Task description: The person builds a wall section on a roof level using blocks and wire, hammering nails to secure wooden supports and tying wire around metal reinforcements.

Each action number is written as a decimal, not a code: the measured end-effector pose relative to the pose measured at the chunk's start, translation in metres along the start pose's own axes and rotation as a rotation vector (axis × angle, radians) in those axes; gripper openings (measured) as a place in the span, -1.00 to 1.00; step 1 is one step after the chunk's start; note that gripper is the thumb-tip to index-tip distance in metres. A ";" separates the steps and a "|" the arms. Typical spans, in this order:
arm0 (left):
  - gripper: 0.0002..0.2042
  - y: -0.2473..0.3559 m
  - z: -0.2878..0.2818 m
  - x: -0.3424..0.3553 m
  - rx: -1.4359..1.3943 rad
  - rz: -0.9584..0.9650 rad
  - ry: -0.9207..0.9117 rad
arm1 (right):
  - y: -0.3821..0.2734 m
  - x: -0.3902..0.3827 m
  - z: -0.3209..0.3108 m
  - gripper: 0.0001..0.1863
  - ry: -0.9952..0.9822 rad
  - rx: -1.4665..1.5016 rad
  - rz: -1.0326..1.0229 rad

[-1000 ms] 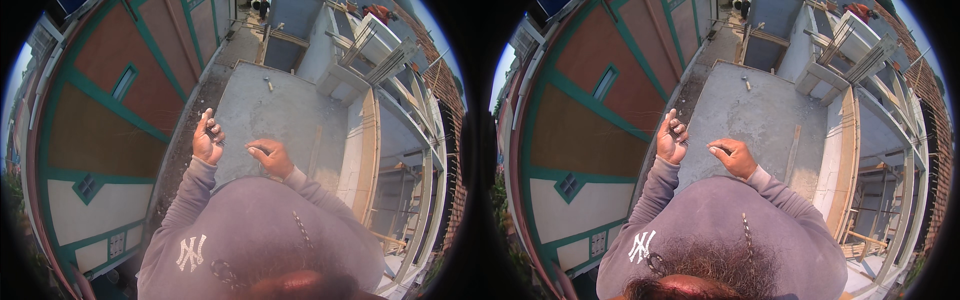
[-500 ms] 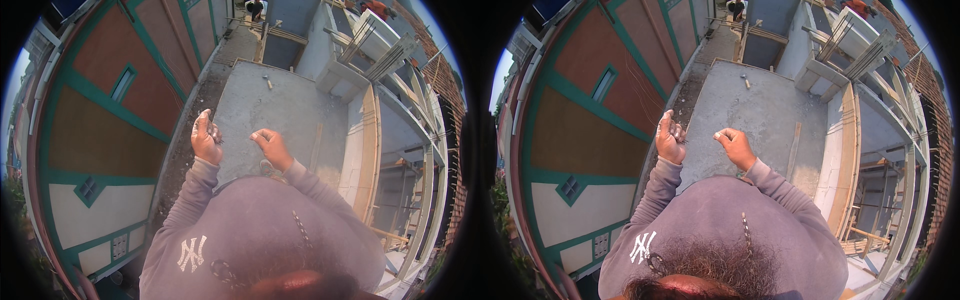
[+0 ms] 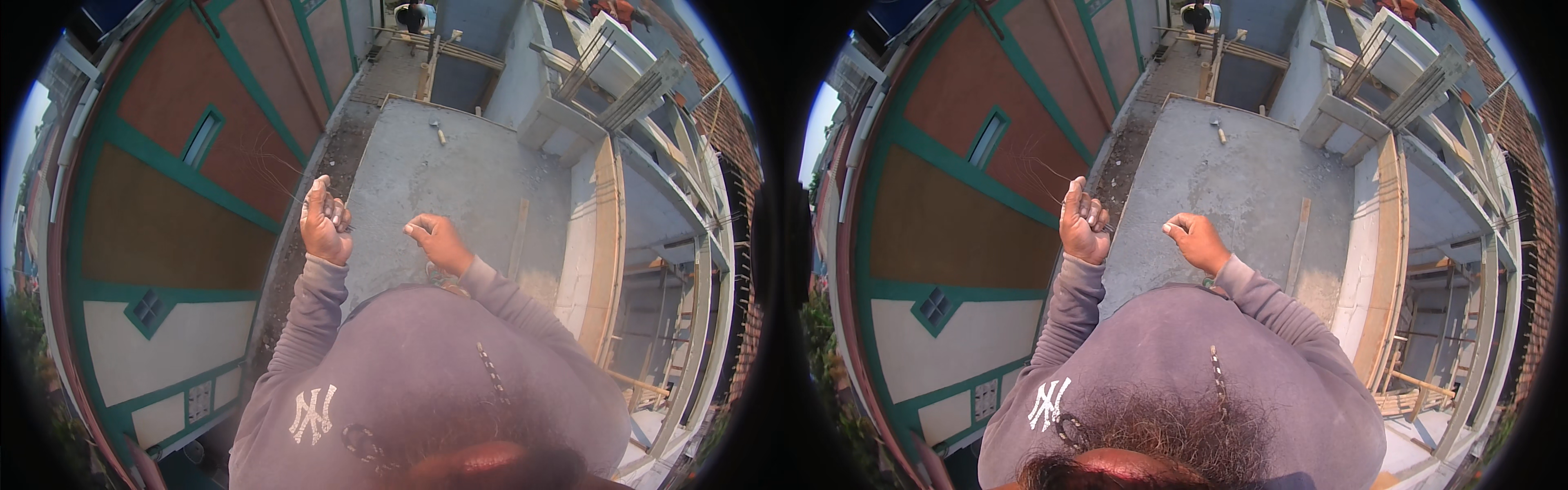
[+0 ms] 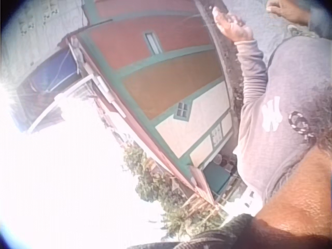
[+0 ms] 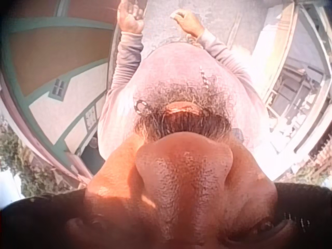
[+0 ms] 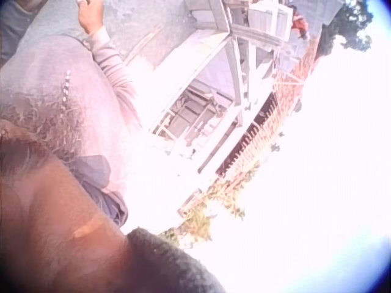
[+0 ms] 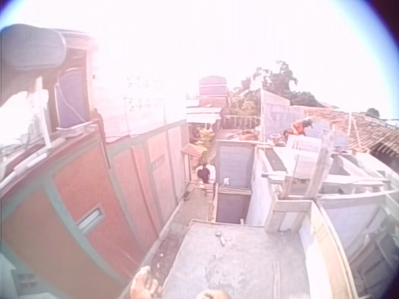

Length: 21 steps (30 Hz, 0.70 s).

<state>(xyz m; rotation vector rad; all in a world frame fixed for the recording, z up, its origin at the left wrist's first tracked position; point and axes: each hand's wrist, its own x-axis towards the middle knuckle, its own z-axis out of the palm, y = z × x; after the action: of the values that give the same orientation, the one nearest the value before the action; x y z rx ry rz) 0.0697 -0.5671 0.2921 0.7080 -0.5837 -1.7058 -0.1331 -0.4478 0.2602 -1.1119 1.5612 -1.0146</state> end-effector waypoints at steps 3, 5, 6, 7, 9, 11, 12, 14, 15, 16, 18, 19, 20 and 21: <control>-0.72 0.002 0.005 0.003 -0.006 0.019 0.051 | -0.014 -0.005 -0.008 -0.76 0.048 0.160 -0.051; -0.71 0.000 0.010 0.004 -0.023 0.013 0.037 | -0.018 -0.007 -0.012 -0.75 0.048 0.205 -0.091; -0.70 -0.002 0.012 0.004 -0.031 0.009 0.028 | -0.018 -0.007 -0.013 -0.75 0.052 0.207 -0.111; -0.69 -0.006 0.016 0.003 -0.024 0.008 0.008 | -0.018 -0.006 -0.014 -0.75 0.056 0.209 -0.131; -0.65 -0.017 0.026 -0.003 -0.014 0.014 -0.028 | -0.028 -0.007 -0.021 -0.73 0.052 0.272 -0.083; -0.66 -0.032 0.040 -0.009 -0.003 -0.018 -0.032 | -0.031 -0.005 -0.033 -0.72 0.017 0.391 -0.008; -0.67 -0.036 0.053 -0.014 0.007 -0.034 -0.029 | -0.030 -0.002 -0.040 -0.72 -0.017 0.481 0.044; -0.68 -0.041 0.065 -0.016 0.003 -0.079 -0.065 | -0.031 0.003 -0.051 -0.71 -0.055 0.578 0.079; -0.68 -0.044 0.070 -0.015 -0.019 -0.093 -0.064 | -0.031 0.006 -0.056 -0.71 -0.058 0.586 0.063; -0.69 -0.047 0.077 -0.013 -0.040 -0.107 -0.063 | -0.031 0.009 -0.061 -0.71 -0.061 0.594 0.046; -0.70 -0.051 0.088 -0.012 -0.073 -0.136 -0.066 | -0.039 0.008 -0.068 -0.72 -0.068 0.479 -0.105; -0.71 -0.053 0.093 -0.011 -0.083 -0.150 -0.070 | -0.042 0.008 -0.071 -0.72 -0.072 0.421 -0.180; -0.72 -0.054 0.097 -0.010 -0.092 -0.164 -0.075 | -0.041 0.009 -0.072 -0.72 -0.078 0.332 -0.253; -0.72 -0.059 0.097 -0.009 -0.086 -0.173 -0.108 | -0.037 0.011 -0.073 -0.72 -0.084 0.243 -0.326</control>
<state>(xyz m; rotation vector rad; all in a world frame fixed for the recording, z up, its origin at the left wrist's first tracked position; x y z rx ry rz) -0.0382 -0.5428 0.3196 0.6233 -0.5324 -1.9276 -0.1984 -0.4605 0.3092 -1.2426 1.1754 -1.3175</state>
